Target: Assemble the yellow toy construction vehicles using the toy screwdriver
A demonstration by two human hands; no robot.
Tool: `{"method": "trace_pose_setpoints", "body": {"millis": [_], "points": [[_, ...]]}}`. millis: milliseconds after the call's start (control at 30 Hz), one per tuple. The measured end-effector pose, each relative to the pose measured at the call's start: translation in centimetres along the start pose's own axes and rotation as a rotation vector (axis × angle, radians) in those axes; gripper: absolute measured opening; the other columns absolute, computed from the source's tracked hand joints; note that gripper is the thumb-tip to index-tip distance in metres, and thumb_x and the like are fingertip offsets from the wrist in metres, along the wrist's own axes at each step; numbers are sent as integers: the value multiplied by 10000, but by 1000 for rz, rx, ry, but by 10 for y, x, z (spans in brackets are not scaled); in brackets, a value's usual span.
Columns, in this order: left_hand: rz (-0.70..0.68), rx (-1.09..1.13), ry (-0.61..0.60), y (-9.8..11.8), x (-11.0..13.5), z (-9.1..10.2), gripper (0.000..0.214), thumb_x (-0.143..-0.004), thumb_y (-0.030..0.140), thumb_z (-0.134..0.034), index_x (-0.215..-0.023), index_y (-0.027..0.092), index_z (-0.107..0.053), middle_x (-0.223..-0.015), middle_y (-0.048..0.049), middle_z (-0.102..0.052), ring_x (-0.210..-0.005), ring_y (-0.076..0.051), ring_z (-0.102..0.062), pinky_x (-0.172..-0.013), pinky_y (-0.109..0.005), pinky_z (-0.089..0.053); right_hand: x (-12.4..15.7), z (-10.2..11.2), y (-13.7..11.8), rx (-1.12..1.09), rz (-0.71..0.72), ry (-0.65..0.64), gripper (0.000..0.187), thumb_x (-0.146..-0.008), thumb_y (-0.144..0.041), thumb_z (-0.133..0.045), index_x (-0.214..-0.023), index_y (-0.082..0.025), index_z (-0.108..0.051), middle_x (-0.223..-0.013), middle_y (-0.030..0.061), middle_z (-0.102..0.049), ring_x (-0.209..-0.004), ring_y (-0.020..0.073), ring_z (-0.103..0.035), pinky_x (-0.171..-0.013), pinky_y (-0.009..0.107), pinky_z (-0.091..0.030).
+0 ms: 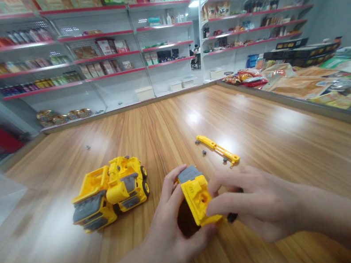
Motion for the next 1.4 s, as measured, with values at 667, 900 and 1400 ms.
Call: {"method": "trace_pose_setpoints", "body": {"millis": [667,900,1400], "points": [[25,118,16,0,3,-3,504,-755,219,-743,-1171,252,-461,-1347,-124,-388,-1289,-297,-443,-1070,-471,-404,-2,2,6,-280,-41,34,244,-862,-160,-642,-1103,-157,-606,-999,75,-664,-888,166,-642,-775,277,-510],[17,83,-3,2,3,-1,511,-737,215,-740,-1156,240,-449,-1347,-129,-381,-1290,-298,-436,-1064,-454,-410,-1,0,14,-357,-15,101,147,-823,-106,-662,-967,-127,-681,-939,78,-651,-816,139,-634,-756,261,-513],[14,106,-30,3,4,-2,606,-689,239,-773,-1174,237,-409,-1323,-132,-366,-1256,-302,-434,-1035,-449,-423,-1,0,2,-354,-22,19,85,-884,-200,-627,-925,-143,-676,-810,58,-678,-719,139,-632,-644,243,-474]]}}
Point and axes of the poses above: each hand's wrist, its own x-axis away from the middle knuckle, its own z-axis out of the back of the hand, y = z × x, the point moved 1 cm from there along -x, towards the middle knuckle
